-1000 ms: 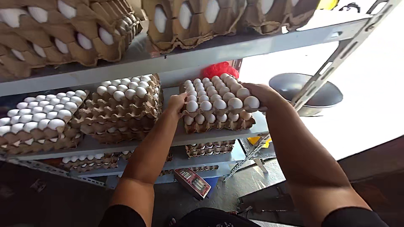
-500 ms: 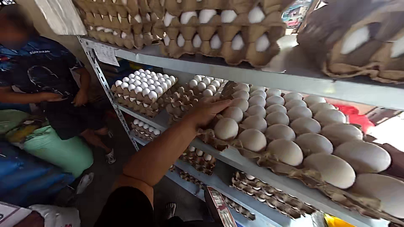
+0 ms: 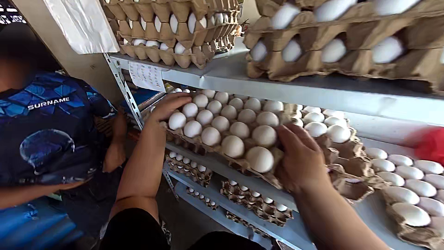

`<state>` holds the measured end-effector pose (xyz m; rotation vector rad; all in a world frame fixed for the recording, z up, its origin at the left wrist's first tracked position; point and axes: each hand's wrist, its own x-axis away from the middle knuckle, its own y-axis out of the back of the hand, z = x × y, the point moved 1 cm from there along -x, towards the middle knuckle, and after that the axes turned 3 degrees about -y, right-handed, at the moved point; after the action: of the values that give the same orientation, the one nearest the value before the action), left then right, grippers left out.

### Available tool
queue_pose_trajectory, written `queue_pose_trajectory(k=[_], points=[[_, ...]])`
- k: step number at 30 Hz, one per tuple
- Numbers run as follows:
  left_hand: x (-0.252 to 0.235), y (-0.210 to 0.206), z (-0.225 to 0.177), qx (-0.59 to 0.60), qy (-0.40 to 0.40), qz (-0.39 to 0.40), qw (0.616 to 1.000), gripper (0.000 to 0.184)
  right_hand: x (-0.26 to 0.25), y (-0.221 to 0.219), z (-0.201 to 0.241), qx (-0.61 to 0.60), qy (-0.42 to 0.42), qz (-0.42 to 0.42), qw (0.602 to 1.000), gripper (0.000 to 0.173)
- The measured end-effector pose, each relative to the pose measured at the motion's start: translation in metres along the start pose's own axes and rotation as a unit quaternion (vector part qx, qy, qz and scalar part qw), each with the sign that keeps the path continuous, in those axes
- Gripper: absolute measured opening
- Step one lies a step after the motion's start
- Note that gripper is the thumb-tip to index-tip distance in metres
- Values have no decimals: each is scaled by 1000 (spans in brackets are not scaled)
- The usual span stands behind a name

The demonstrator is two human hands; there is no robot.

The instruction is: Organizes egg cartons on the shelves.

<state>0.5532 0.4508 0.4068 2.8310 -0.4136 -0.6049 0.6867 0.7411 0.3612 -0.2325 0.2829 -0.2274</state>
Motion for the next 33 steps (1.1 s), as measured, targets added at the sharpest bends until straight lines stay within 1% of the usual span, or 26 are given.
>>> queue_pose_trajectory(k=[2,4,5,7,8,10,12,14,15,17,19,20,21,23,24,25,26,27,28,29,31,33], points=[[-12,40,13,-4,-17,-7,1000,24,-19,-40,-17,-4,-22,0,1000,16],[-23,73,26,4,-49,-26,998,18,-37,-74,-31,0,-44,-5,999,21],[-27,87,33,22,-69,-27,997,19,-45,-88,-38,6,-50,-5,999,25],[-33,109,47,48,-89,-29,994,23,-61,-112,-53,24,-59,0,998,32],[-36,118,53,33,-90,-40,995,21,-69,-121,-61,36,-64,1,997,35],[-45,131,65,-5,-88,-56,995,18,-87,-134,-79,72,-64,-17,995,36],[-56,139,77,-33,-70,-77,994,14,-101,-140,-92,119,-62,-45,990,43],[-66,145,86,-79,-39,-83,993,18,-109,-144,-96,154,-75,-80,982,51],[-72,149,91,-99,-25,-76,992,20,-113,-146,-97,161,-86,-91,979,50],[-80,154,97,-143,-4,-51,988,18,-119,-150,-101,146,-109,-105,978,46],[-84,156,101,-207,18,-33,978,13,-122,-153,-109,106,-135,-112,979,42],[-85,160,107,-222,44,-18,974,20,-124,-153,-113,82,-143,-115,980,41],[-86,164,117,-224,57,-21,973,24,-123,-152,-114,62,-147,-116,980,47],[-80,168,130,-215,63,-57,973,28,-114,-146,-113,45,-147,-102,983,78],[-73,167,132,-196,73,-93,974,34,-106,-141,-113,30,-141,-91,985,86],[-65,165,134,-149,91,-144,974,42,-98,-137,-116,12,-131,-76,988,88],[-55,158,135,-80,105,-206,970,47,-91,-134,-122,-12,-120,-59,991,86],[-42,151,137,-15,102,-244,964,55,-84,-133,-132,-33,-116,-39,992,82],[-29,142,138,33,76,-266,960,63,-80,-133,-143,-48,-114,-18,992,79],[-18,131,140,72,51,-294,952,67,-75,-133,-154,-58,-114,4,992,79],[-3,116,147,120,33,-347,930,67,-70,-137,-162,-67,-88,25,994,83],[2,103,151,102,25,-393,913,72,-69,-140,-162,-63,-66,23,996,84]])
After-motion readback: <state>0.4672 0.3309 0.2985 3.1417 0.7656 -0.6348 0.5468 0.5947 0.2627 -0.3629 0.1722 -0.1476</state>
